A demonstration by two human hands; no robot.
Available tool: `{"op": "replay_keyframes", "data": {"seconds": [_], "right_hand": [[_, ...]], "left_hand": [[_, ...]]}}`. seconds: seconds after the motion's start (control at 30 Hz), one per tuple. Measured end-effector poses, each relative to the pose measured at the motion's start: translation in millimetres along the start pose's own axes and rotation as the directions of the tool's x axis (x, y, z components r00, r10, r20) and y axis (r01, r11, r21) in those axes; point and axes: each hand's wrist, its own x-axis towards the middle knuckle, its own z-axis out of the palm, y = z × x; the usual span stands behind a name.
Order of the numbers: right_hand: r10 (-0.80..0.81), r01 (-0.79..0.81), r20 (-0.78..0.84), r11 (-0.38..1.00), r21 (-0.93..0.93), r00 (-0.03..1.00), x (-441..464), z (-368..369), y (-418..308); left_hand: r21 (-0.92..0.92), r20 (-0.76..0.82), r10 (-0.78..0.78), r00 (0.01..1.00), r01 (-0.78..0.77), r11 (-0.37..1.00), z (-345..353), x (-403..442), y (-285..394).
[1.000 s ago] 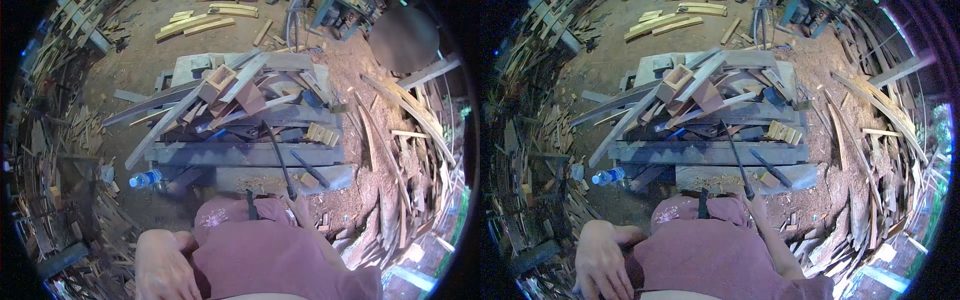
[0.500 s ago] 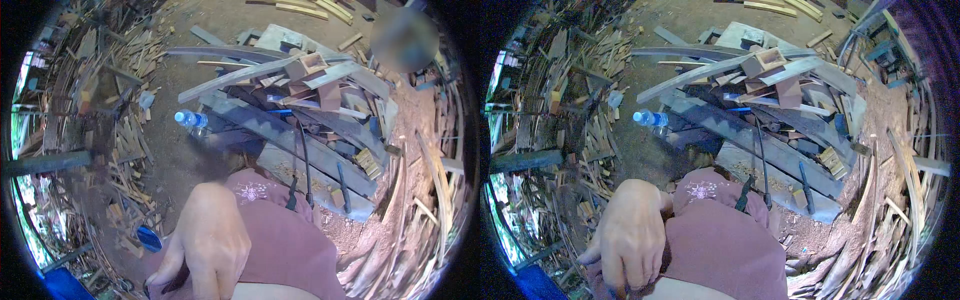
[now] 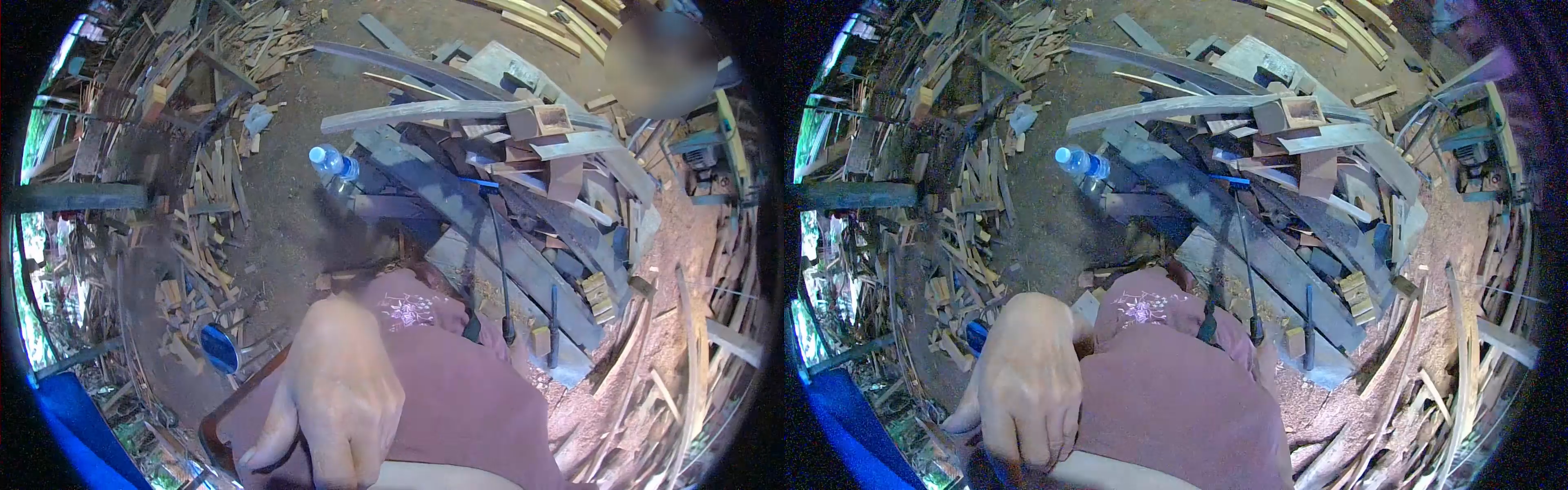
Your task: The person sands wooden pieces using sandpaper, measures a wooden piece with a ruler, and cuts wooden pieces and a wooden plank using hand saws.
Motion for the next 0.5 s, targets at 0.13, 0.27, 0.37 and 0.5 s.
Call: {"op": "replay_keyframes", "data": {"seconds": [0.13, 0.27, 0.37, 0.5], "right_hand": [[-0.035, 0.035, 0.012, 0.999, -0.003, 0.999, 7.1, -4.8, 2.9], [-0.099, 0.097, 0.035, 0.994, 0.051, 0.994, 16.6, -5.0, 17.6], [-0.243, 0.240, 0.016, 0.965, 0.108, 0.970, 27.8, -2.4, 44.6], [-0.158, 0.212, 0.199, 0.933, -0.289, 0.967, 33.0, -49.6, -16.0]], "left_hand": [[0.045, -0.028, -0.011, 1.000, 0.012, 0.999, 1.9, -0.6, -2.7], [0.084, -0.005, -0.039, 0.999, 0.039, 0.996, 2.6, 2.9, -4.0], [0.114, 0.034, -0.092, 0.995, 0.088, 0.990, 4.8, 3.7, -3.2], [0.147, 0.113, -0.212, 0.971, 0.195, 0.970, 9.2, 10.6, -2.8]]}}
